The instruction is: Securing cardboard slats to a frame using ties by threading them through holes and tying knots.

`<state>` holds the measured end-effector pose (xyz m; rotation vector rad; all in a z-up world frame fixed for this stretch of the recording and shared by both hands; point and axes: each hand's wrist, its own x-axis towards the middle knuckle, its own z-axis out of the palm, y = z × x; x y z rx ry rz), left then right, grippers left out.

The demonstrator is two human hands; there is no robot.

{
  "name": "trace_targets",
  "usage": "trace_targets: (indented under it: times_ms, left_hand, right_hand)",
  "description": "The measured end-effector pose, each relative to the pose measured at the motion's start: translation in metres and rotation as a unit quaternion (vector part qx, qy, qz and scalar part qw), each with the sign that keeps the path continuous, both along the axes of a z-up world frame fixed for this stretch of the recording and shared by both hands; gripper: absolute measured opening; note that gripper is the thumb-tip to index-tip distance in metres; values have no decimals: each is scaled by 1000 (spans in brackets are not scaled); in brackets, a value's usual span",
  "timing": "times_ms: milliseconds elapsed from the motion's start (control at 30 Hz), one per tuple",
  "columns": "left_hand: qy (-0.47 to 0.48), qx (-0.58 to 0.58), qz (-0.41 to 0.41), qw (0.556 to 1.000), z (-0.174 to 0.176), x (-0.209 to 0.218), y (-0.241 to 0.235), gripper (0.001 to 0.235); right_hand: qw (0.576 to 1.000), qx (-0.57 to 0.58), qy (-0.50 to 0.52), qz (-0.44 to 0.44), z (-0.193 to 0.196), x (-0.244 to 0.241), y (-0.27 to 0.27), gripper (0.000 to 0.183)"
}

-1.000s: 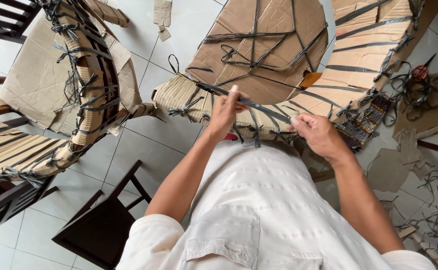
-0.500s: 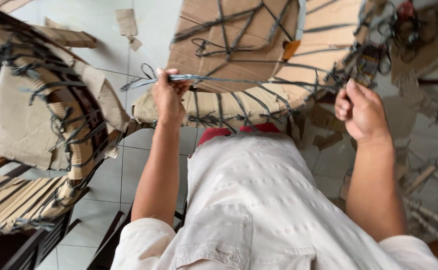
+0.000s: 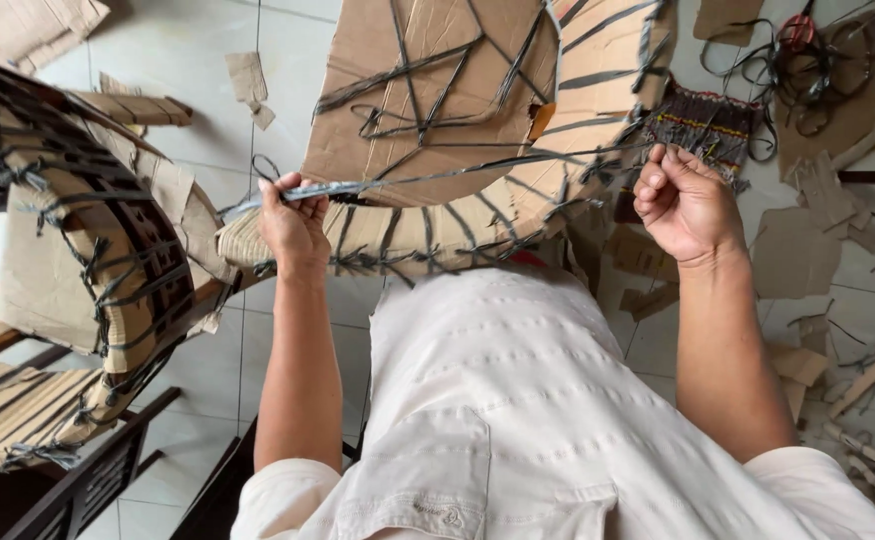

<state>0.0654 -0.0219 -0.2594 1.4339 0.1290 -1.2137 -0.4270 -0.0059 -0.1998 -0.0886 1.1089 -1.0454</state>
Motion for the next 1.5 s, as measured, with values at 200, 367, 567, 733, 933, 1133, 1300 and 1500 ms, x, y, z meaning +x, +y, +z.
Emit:
trace_targets:
  times_ms: [200,367,567,733,933,1133,1300,1500]
  left_hand:
    - [-16,27,1,999,3,-80,-12,48]
    - [-16,7,-40,999,-15,-149,-29,50]
    - [-35,2,-99,995,-44,-226,-48,48]
    - [-167,-91,-247,950,-52,-258,-65,54]
    - [-178,-86,-353,914,-45,-293,-97,65]
    - [-191,-105,-332,918,-42,-318,-121,52]
    - [-108,-129,-259,951,-33,-338,-145,53]
    - [-148,-97,-323,930,27,-377,-190,50]
  right_hand:
    - [984,-10,180,0,11,-74,-11,17]
    - [975,33,190,-110,3,-160,2,10]
    - [966,-12,146,-215,-14,-268,41,25]
    - [944,36,168,-282,-43,-345,73,20]
    - [899,65,189,-390,-46,-368,90,28]
    - [889,89,190,-408,-32,-388,96,30]
    - [872,136,222,-414,-32,-400,78,29]
    - [856,184,353,-329,-49,-401,8,22]
